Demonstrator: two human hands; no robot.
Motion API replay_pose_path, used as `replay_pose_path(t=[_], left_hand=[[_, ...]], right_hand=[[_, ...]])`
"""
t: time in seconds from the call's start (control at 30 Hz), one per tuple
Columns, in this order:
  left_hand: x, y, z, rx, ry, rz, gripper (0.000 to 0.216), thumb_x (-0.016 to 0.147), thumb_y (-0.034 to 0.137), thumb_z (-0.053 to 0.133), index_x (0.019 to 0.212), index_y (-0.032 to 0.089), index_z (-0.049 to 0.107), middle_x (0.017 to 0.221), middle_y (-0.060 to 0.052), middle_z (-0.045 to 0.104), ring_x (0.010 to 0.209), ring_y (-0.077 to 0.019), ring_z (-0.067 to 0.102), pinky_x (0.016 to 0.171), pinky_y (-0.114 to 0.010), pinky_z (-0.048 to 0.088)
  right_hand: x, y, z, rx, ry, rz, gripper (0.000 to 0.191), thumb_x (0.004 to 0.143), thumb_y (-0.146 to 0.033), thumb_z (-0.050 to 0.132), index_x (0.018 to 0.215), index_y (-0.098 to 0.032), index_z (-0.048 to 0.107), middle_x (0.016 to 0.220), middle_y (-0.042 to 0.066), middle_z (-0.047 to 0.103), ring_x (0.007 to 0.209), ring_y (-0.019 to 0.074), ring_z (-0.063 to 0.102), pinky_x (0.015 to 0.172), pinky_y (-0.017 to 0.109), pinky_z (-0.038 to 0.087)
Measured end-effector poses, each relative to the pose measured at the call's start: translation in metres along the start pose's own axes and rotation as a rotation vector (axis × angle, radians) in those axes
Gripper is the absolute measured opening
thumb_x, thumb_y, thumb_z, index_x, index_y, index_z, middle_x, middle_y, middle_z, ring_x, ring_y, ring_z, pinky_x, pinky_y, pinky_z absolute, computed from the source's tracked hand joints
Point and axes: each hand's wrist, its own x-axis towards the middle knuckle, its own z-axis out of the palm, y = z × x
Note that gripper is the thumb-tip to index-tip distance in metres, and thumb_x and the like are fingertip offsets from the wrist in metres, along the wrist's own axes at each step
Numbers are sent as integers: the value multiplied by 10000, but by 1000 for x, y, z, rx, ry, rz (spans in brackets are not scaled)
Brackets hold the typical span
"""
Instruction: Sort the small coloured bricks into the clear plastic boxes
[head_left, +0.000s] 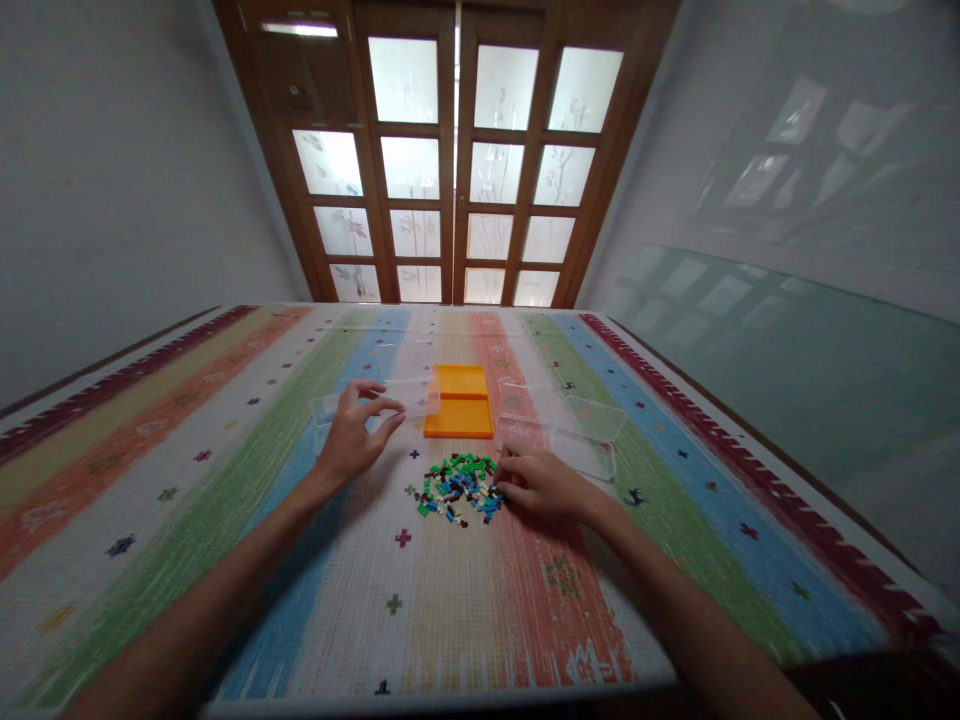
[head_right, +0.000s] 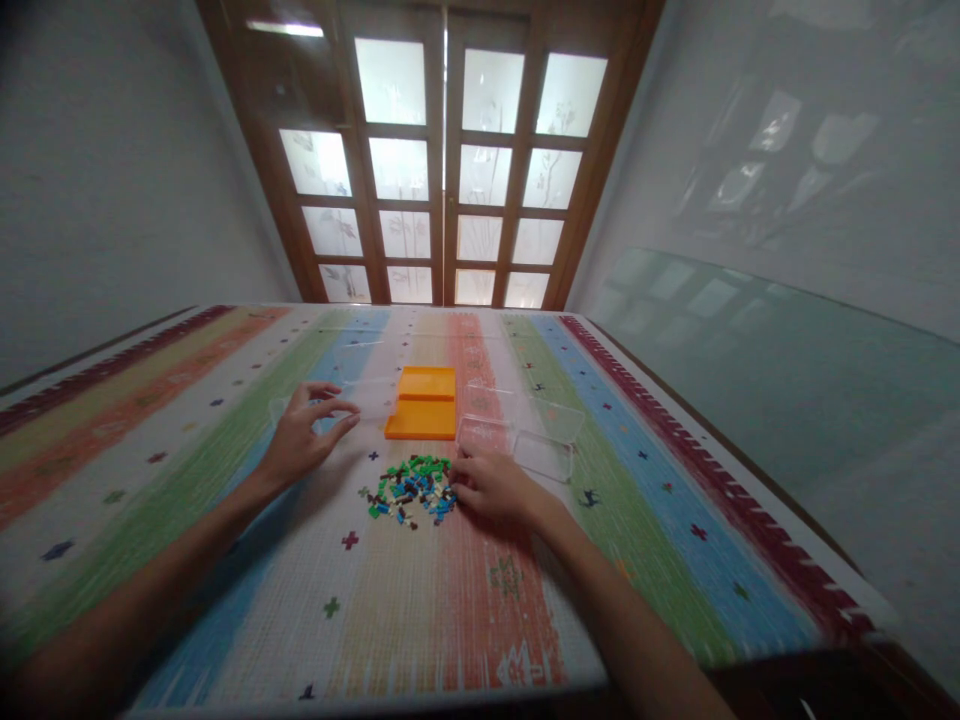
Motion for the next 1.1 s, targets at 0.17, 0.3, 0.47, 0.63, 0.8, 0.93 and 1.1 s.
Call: replay_pose_path(t=[0.17, 0.3, 0.47, 0.63, 0.8, 0.93, 1.1], left_hand=[[-14, 5, 15, -283, -9, -163, 268, 863, 479, 666, 902, 228, 752, 1294, -87, 487, 1215, -281, 551, 976, -492, 581], [-25, 2, 19, -469, -29, -269, 386, 806, 587, 711, 894, 213, 748, 1439, -103, 428, 1303, -342, 544, 970, -524, 590], [-31, 3, 18, -566, -75, -337, 459, 734, 621, 769, 886, 188, 762, 1563, -143, 378, 1316, -402, 556, 979, -546, 571], [-33, 4, 21, -563, -108, -373, 381, 733, 538, 785, 881, 187, 791, 1375, -200, 608, 1432, -393, 426, 1085, -595, 457], [-36, 7, 21, -555, -158, -353, 229, 762, 408, 764, 865, 206, 795, 1249, -162, 700, 1417, -361, 449, 1146, -596, 381], [-39, 12, 23, -687, -167, -441, 406, 767, 365, 771, 1146, 222, 731, 1393, -130, 610, 1236, -328, 612, 966, -509, 569], [-42, 10, 27, -833, -167, -471, 853, 758, 299, 782, 1514, 319, 386, 1454, -146, 525, 1056, -258, 692, 853, -472, 626]], right_hand=[[-1, -1, -2, 12, -22, 21, 127, 875, -153, 612, 936, -154, 724, 916, 61, 632, 777, 167, 596, 690, 261, 420], [-1, -2, 1, 1, -9, 16, 135, 880, -150, 602, 942, -163, 720, 934, 60, 640, 800, 168, 594, 708, 262, 414], [1, -5, 4, -55, -7, 52, 109, 894, -178, 580, 882, -156, 686, 907, 67, 638, 784, 174, 578, 697, 271, 400], [0, -7, 4, -29, 15, 37, 115, 914, -198, 570, 876, -167, 674, 916, 67, 636, 799, 175, 579, 704, 270, 402], [1, -8, 4, -14, 12, 46, 106, 904, -184, 588, 905, -173, 693, 925, 56, 632, 797, 168, 587, 699, 262, 400], [2, -8, 2, -11, -5, 78, 121, 904, -180, 597, 943, -173, 711, 937, 62, 642, 808, 176, 604, 707, 266, 404], [2, -7, 1, 45, 10, 18, 142, 917, -185, 594, 948, -196, 733, 934, 55, 650, 816, 175, 610, 729, 265, 421]])
